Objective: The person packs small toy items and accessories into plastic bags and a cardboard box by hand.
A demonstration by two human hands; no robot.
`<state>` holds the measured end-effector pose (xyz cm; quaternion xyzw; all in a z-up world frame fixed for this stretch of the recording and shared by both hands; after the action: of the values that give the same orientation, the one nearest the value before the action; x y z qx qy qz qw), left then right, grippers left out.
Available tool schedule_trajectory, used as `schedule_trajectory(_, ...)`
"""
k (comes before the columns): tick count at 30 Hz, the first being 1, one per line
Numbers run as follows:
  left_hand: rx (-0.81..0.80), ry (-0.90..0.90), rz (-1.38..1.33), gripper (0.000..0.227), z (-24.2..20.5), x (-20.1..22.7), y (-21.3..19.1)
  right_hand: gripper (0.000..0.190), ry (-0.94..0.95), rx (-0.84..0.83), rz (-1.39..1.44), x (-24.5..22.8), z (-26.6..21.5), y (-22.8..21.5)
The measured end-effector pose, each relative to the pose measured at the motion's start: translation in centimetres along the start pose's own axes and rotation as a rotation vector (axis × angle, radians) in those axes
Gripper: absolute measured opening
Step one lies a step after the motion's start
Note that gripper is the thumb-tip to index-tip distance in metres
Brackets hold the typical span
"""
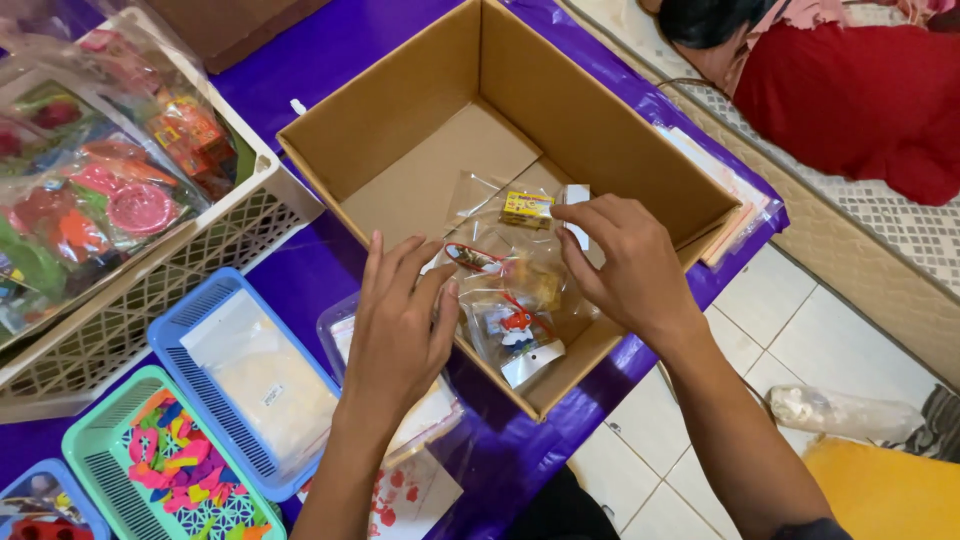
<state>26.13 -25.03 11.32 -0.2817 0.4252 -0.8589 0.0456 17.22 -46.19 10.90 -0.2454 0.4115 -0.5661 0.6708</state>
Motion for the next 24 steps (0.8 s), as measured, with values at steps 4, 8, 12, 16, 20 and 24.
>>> schedule_trajectory(4, 0.075, 0.041, -0.017, 0.026, -1.6, 2.0, -3.4, 0.022, -0.063, 0.139, 0.068, -3.1, -0.1, -2.3)
schedule_trajectory(8, 0.102, -0.008, 0.073, 0.026, -5.1, 1.1, -6.7, 0.013, -0.229, 0.115, 0.198, -8.1, 0.1, -3.6)
schedule_trajectory(12, 0.142, -0.149, 0.174, 0.026, -10.8, -0.7, -10.3, 0.016, -0.275, 0.037, 0.284, -12.0, 0.3, -3.6)
schedule_trajectory(16, 0.239, -0.306, 0.265, 0.023, -17.9, -1.1, -13.5, 0.015, -0.355, -0.003, 0.305, -15.7, -0.4, -2.8)
schedule_trajectory(20, 0.311, -0.424, 0.376, 0.02, -25.1, -0.2, -16.2, 0.02, -0.435, -0.044, 0.289, -19.3, -0.9, -1.2)
schedule_trajectory(24, 0.344, -0.576, 0.363, 0.017, -31.3, 0.4, -18.1, 0.018, -0.52, -0.096, 0.312, -23.1, -1.5, 0.8)
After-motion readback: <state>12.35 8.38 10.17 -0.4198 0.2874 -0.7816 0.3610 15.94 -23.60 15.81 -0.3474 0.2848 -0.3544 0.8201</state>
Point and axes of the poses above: each hand's wrist, its own z-axis towards the middle knuckle, its own y-axis out of the palm, x = y × z, the point moved 5 cm from there along z, towards the middle knuckle, and after that the axes turned 2 degrees about -z, right-handed, at the moved point
